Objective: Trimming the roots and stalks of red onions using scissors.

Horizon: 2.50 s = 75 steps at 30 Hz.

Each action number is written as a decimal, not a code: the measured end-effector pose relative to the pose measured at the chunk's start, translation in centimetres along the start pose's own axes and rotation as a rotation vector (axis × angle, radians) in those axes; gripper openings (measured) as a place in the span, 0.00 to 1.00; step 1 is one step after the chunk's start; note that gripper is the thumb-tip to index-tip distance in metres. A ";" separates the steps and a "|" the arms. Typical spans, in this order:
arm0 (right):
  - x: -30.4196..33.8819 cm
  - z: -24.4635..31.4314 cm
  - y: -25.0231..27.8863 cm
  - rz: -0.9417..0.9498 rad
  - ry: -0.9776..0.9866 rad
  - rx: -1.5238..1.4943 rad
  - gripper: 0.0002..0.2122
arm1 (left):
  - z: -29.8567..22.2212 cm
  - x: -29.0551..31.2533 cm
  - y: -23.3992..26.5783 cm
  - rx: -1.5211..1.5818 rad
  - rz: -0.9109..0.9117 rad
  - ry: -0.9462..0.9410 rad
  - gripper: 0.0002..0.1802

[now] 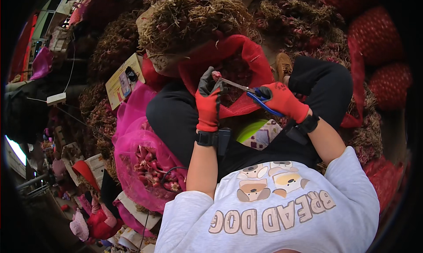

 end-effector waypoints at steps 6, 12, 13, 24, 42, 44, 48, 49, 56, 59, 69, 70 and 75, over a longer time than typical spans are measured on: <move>-0.3 -0.6 0.1 -0.004 -0.057 0.068 0.12 | 0.0 0.2 0.1 -0.063 -0.038 0.036 0.21; -0.4 -0.4 0.0 0.024 -0.116 0.147 0.13 | 0.8 0.0 1.1 -0.059 -0.093 -0.005 0.15; -0.5 -0.3 0.0 0.016 -0.119 0.148 0.13 | 1.3 0.0 1.4 -0.031 -0.099 0.015 0.14; -1.6 -2.9 -1.4 0.056 -0.107 0.011 0.12 | -0.5 0.2 0.2 -0.254 -0.113 0.018 0.11; 0.4 -1.1 -2.5 0.422 -0.352 -0.543 0.13 | -0.2 -0.1 -1.1 0.059 0.047 0.030 0.18; -0.4 -1.6 -1.0 0.212 -0.239 -0.254 0.13 | -1.2 -0.1 -1.4 -0.293 0.059 -0.125 0.19; -0.8 -1.8 0.2 -0.109 -0.021 0.202 0.17 | 0.8 0.1 0.1 0.055 -0.043 0.113 0.18; -0.8 -1.8 0.2 -0.108 -0.042 0.226 0.18 | 0.8 0.2 0.3 0.010 -0.080 0.120 0.18; -0.5 -2.6 -1.3 0.258 -0.426 -0.575 0.14 | 0.4 0.4 0.7 0.138 -0.013 0.018 0.16; -1.2 -3.8 -1.2 0.192 -0.319 -0.112 0.16 | 3.3 0.5 3.0 0.005 -0.021 0.178 0.17; -1.8 -6.6 1.1 0.071 -0.321 0.799 0.17 | 5.6 0.5 4.8 -0.097 -0.061 0.288 0.17; -1.9 -6.0 1.1 0.037 -0.286 0.805 0.17 | 5.8 0.7 5.1 -0.077 -0.064 0.280 0.17; -1.0 -2.9 2.0 -0.169 -0.013 0.769 0.15 | 3.0 0.6 3.2 -0.236 -0.154 0.225 0.21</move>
Point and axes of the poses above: each hand's wrist, its own x-axis away from the middle knuckle, its own y-axis out of the back of the hand, z = x × y, the point moved 9 cm from there along -x, towards the middle knuckle, and after that the axes turned 4 degrees about -y, right-handed, at the moved point
